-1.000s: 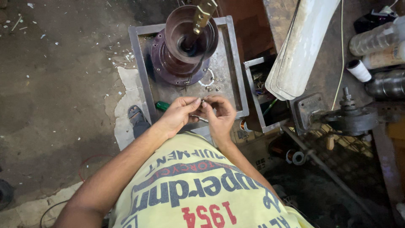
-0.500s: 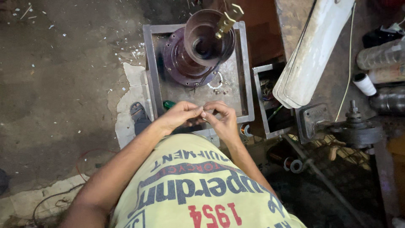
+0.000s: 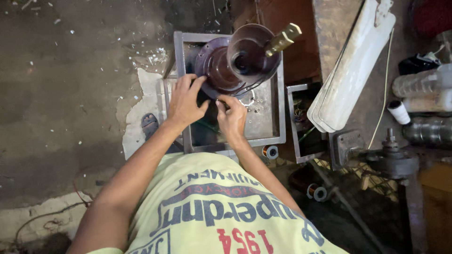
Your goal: The person secures a brown metal component onto a metal frame using a screwdriver. They insert screws into holes around the base of the component and tighten them to attach the part firmly to the frame.
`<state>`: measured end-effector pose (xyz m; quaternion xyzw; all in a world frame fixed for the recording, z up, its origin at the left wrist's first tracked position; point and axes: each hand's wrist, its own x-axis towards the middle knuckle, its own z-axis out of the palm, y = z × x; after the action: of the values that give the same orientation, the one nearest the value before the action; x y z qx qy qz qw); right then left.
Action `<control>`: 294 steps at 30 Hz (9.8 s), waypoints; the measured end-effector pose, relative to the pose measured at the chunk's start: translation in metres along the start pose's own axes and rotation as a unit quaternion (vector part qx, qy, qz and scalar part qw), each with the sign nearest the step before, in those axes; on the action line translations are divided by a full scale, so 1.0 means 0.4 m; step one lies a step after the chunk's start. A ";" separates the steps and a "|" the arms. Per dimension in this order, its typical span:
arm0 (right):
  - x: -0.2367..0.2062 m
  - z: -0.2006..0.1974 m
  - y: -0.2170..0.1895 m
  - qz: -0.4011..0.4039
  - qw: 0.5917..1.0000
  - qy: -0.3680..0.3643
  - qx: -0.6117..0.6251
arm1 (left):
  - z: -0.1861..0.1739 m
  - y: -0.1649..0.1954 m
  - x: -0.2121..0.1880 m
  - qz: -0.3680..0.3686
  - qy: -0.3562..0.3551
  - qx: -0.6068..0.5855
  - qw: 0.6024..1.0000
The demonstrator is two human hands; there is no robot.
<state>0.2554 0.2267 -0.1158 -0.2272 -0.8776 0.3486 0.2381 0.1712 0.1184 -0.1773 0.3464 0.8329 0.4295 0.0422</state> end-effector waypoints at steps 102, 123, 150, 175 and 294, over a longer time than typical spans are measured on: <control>0.021 0.018 0.096 -0.128 0.908 -0.193 -0.351 | 0.038 -0.054 -0.021 0.009 0.013 0.030 0.999; -0.012 0.054 0.173 -0.127 0.891 -0.221 -0.376 | 0.074 -0.064 -0.026 0.022 0.013 0.052 0.998; -0.007 0.070 0.182 -0.121 0.877 -0.248 -0.394 | 0.082 -0.075 -0.033 0.020 0.009 0.059 0.998; -0.009 0.076 0.183 -0.141 0.857 -0.254 -0.426 | 0.078 -0.076 -0.033 0.023 0.005 0.052 0.998; -0.019 -0.255 0.139 0.002 0.947 -0.082 0.309 | 0.039 -0.038 -0.018 0.004 0.001 0.047 0.999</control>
<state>0.3328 0.3100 -0.0921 -0.1149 -0.7427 0.6209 0.2231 0.1741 0.1188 -0.1999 0.3513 0.8508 0.3901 0.0235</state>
